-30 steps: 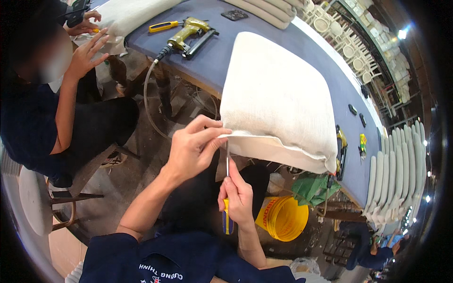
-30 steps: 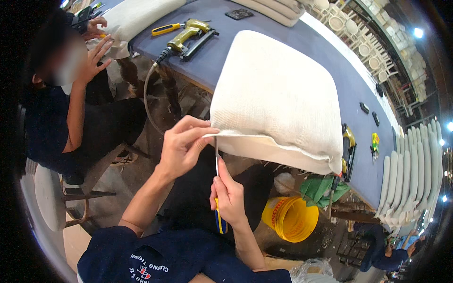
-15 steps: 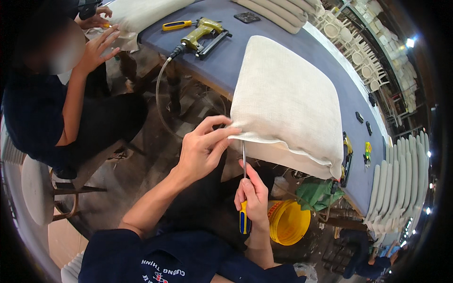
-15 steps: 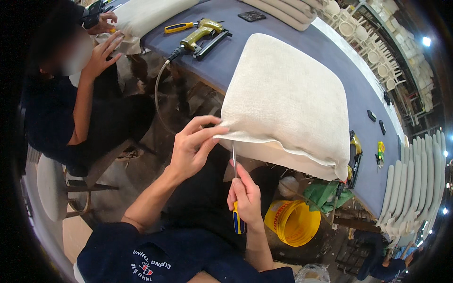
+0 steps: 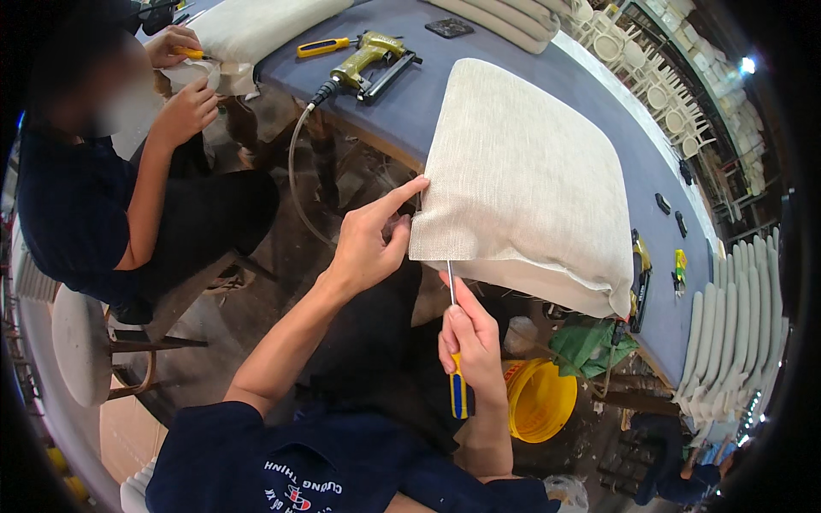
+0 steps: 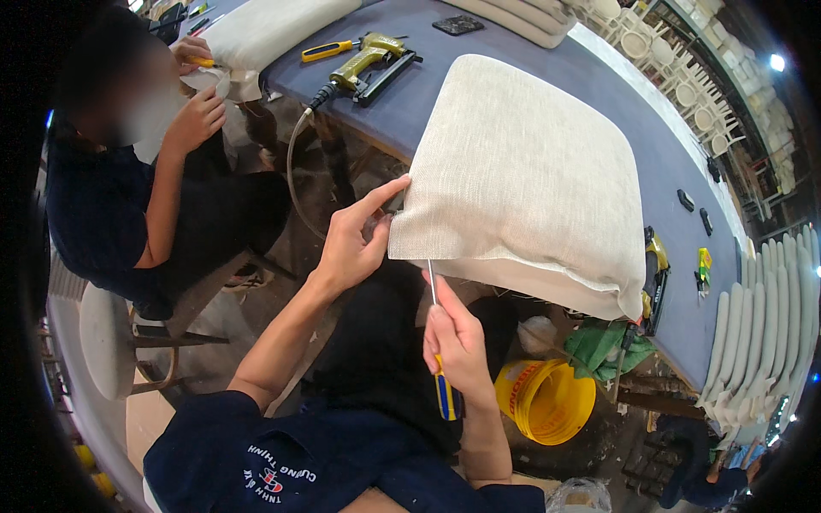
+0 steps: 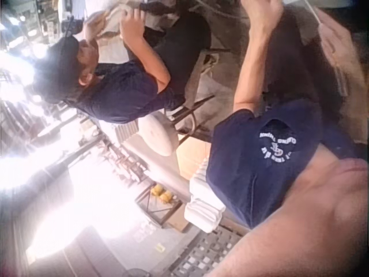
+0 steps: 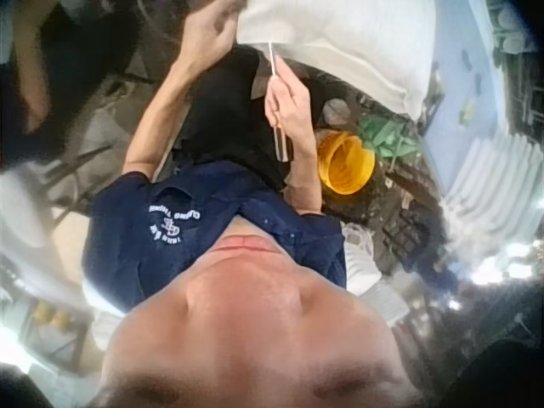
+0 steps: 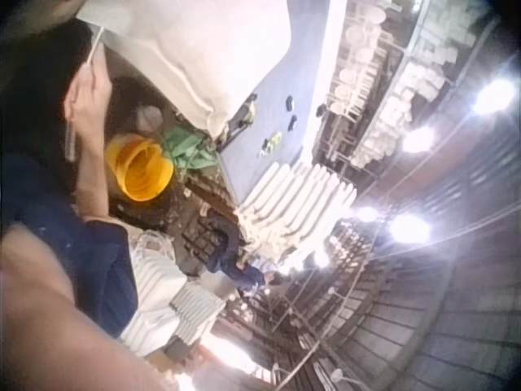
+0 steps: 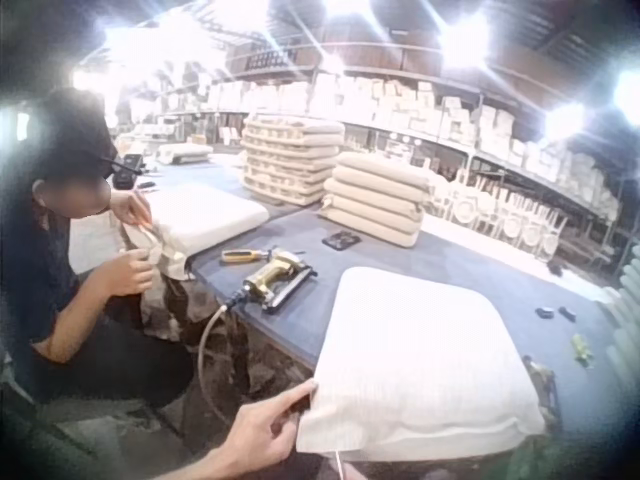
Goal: The person staples fabric onto a cushion using a pneumatic staple gun and a screwdriver. They smooth the fabric, staple the edges, and trim excess material while working at a table in a workshop.
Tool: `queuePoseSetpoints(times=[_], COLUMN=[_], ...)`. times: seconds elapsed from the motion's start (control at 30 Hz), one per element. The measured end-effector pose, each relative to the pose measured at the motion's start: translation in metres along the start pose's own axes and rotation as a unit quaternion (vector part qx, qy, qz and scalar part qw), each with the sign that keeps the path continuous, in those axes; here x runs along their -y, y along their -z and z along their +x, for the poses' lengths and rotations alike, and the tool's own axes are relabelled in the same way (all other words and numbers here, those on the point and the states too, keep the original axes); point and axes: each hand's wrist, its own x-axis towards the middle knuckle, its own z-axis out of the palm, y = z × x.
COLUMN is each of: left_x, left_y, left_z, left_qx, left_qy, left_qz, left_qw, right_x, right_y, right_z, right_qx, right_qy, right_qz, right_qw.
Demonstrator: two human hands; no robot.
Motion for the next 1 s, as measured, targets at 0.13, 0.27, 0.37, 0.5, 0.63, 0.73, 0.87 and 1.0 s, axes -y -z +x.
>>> queuePoseSetpoints(times=[0.13, 0.27, 0.37, 0.5, 0.63, 0.73, 0.87, 1.0], left_x=[0.007, 0.004, 0.011, 0.013, 0.01, 0.007, 0.01, 0.014], left_y=[-0.002, 0.006, 0.003, 0.0, -0.002, -0.007, -0.003, -0.01], left_z=[0.005, 0.007, 0.003, 0.004, -0.003, -0.012, -0.012, -0.012], left_qx=[-0.032, 0.004, -0.004, -0.01, -0.033, -0.026, 0.004, 0.008], left_qy=[-0.077, -0.058, -0.069, -0.092, -0.133, -0.149, -0.146, -0.126], left_qz=[-0.04, -0.064, -0.068, -0.035, 0.001, 0.066, 0.083, -0.003], left_qw=[0.996, 0.996, 0.995, 0.995, 0.991, 0.986, 0.986, 0.992], right_x=[0.006, 0.012, 0.029, 0.026, 0.016, 0.01, 0.001, 0.002], right_y=[-0.003, 0.014, 0.005, 0.015, 0.007, -0.019, -0.011, -0.013], right_z=[0.006, 0.006, 0.008, 0.002, 0.002, 0.005, 0.003, 0.014], right_qx=[0.011, 0.026, 0.027, 0.016, -0.009, -0.01, 0.003, -0.007], right_qy=[-0.009, -0.025, -0.035, -0.053, -0.041, -0.005, 0.0, 0.01], right_qz=[-0.035, -0.072, -0.084, -0.062, -0.038, -0.028, -0.036, -0.033], right_qw=[0.999, 0.997, 0.995, 0.997, 0.998, 1.0, 0.999, 0.999])
